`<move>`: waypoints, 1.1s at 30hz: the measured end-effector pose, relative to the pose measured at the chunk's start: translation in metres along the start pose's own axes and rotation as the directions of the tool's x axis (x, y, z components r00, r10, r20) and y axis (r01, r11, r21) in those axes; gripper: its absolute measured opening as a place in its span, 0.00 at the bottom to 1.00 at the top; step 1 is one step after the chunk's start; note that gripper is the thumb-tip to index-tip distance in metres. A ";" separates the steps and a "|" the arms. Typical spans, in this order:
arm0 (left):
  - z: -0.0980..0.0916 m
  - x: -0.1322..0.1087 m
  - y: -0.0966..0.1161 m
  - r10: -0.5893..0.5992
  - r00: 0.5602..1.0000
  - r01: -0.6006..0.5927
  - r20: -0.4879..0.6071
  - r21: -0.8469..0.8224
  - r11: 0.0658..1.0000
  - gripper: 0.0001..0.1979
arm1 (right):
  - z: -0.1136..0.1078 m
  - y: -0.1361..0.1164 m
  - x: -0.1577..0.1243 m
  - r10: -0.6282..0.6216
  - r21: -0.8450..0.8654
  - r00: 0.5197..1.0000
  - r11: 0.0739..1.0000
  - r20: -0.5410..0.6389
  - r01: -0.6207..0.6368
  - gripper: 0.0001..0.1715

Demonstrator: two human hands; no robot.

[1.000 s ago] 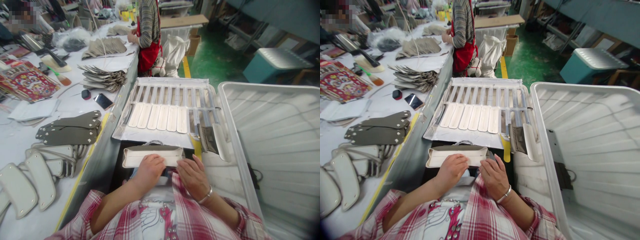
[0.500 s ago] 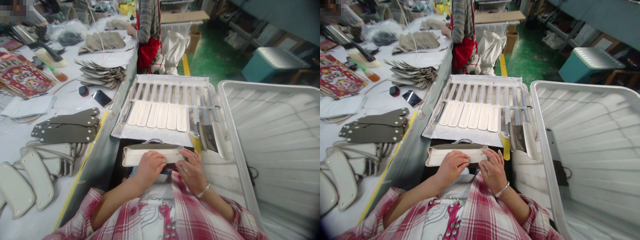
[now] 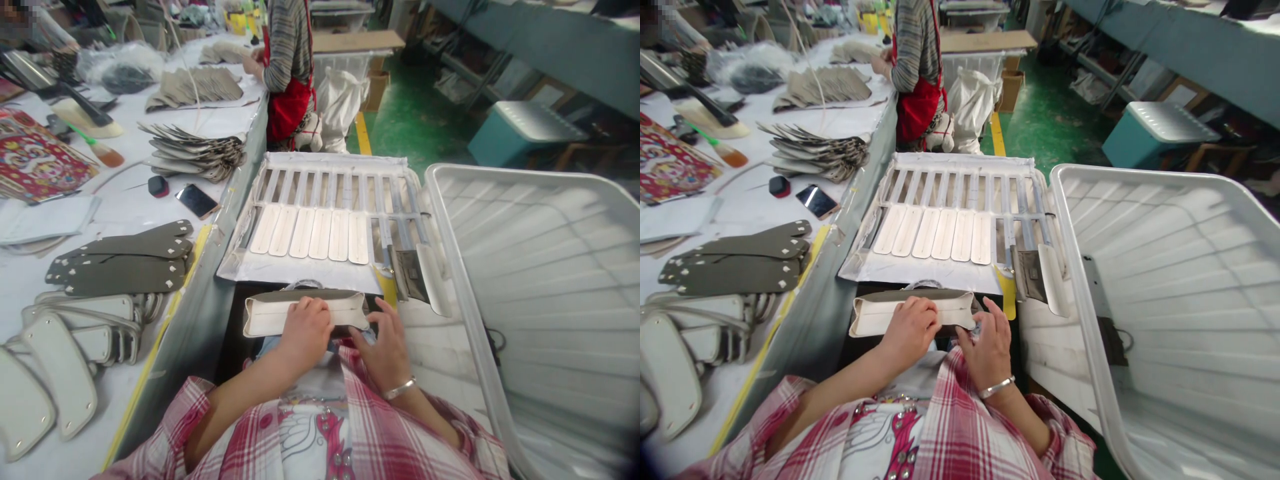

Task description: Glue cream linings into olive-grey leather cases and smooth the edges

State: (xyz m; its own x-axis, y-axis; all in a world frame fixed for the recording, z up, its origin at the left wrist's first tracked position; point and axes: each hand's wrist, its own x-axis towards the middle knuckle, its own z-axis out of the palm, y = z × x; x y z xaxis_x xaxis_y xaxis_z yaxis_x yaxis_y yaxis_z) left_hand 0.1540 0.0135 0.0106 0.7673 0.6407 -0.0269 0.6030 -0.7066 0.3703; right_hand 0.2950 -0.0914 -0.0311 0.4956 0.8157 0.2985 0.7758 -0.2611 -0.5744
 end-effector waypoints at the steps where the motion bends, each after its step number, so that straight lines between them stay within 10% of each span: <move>1: 0.001 0.000 -0.001 0.003 1.000 -0.003 -0.002 0.013 1.000 0.07 | 0.000 0.000 0.000 0.089 0.006 0.996 0.996 -0.011 -0.089 0.17; 4: 0.002 0.000 -0.003 0.014 1.000 -0.014 -0.003 0.029 0.999 0.07 | -0.002 -0.002 0.003 0.361 0.057 0.902 0.922 0.237 -0.384 0.21; 8: 0.002 0.003 -0.003 0.018 1.000 -0.018 0.010 0.008 1.000 0.05 | -0.001 -0.013 0.005 0.457 0.115 0.480 0.623 0.749 -0.774 0.29; 10: 0.001 0.005 -0.003 0.014 1.000 -0.014 0.015 -0.004 1.000 0.05 | 0.003 -0.019 0.005 0.443 0.108 0.367 0.508 0.818 -0.855 0.33; 18: -0.015 -0.013 -0.041 0.034 0.999 -0.042 -0.032 -0.298 0.954 0.15 | 0.018 -0.034 0.006 0.390 0.193 0.333 0.356 0.859 -0.914 0.30; 25: -0.021 -0.034 -0.062 0.093 0.994 -0.088 0.060 -0.089 0.992 0.07 | 0.027 -0.031 0.001 0.308 0.312 0.364 0.204 0.879 -0.928 0.27; 33: -0.017 -0.030 -0.042 -0.031 1.000 0.031 0.001 0.028 0.999 0.09 | 0.028 -0.044 0.002 0.351 0.316 0.432 0.343 0.831 -0.885 0.29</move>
State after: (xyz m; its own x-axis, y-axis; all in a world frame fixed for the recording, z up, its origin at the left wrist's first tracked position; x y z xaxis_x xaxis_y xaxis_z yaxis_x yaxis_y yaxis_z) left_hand 0.1021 0.0293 0.0115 0.7487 0.6618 -0.0391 0.6320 -0.6948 0.3433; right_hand 0.2509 -0.0642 -0.0266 0.1621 0.6898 -0.7056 -0.2958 -0.6482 -0.7017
